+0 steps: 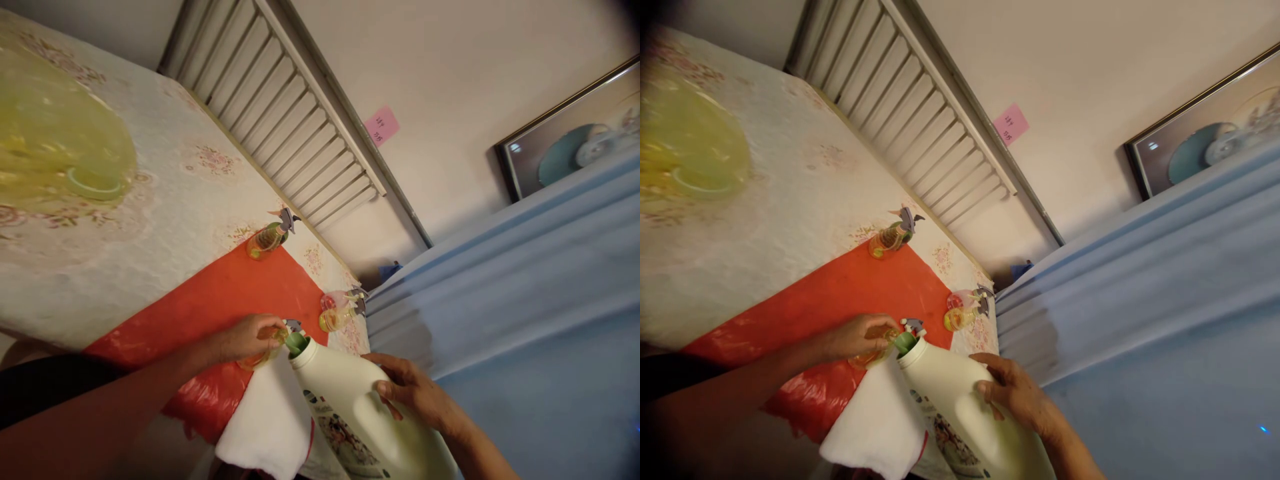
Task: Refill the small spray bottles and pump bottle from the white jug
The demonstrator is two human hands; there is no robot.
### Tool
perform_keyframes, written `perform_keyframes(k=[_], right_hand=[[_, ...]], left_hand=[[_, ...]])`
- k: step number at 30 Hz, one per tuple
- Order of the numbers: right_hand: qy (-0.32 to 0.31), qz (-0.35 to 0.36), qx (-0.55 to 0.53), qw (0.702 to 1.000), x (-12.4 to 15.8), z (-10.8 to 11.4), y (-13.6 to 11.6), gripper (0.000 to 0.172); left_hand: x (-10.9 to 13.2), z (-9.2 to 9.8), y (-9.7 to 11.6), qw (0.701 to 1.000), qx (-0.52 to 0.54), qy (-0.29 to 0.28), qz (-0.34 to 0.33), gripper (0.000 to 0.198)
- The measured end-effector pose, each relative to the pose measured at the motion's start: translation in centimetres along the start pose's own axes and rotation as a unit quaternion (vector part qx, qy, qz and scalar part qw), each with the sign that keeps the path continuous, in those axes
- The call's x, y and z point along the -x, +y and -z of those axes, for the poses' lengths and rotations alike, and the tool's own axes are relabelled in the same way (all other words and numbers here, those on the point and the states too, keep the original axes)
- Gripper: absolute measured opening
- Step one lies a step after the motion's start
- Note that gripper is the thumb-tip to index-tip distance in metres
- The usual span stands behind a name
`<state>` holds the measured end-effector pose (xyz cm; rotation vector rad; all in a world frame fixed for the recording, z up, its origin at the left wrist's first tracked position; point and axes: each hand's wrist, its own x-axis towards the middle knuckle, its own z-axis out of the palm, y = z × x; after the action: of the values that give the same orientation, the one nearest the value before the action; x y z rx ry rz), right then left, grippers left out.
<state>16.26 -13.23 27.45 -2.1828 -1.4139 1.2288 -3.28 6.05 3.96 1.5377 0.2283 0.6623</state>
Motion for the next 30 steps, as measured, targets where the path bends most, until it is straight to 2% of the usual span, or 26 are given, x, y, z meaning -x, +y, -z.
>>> perform_keyframes(k=[30], right_hand=[[-0.003, -0.003, 0.010, 1.000, 0.00, -0.02, -0.13, 0.056]], left_hand=[[0.01, 0.06, -0.13, 1.000, -0.011, 0.002, -0.006, 0.032]])
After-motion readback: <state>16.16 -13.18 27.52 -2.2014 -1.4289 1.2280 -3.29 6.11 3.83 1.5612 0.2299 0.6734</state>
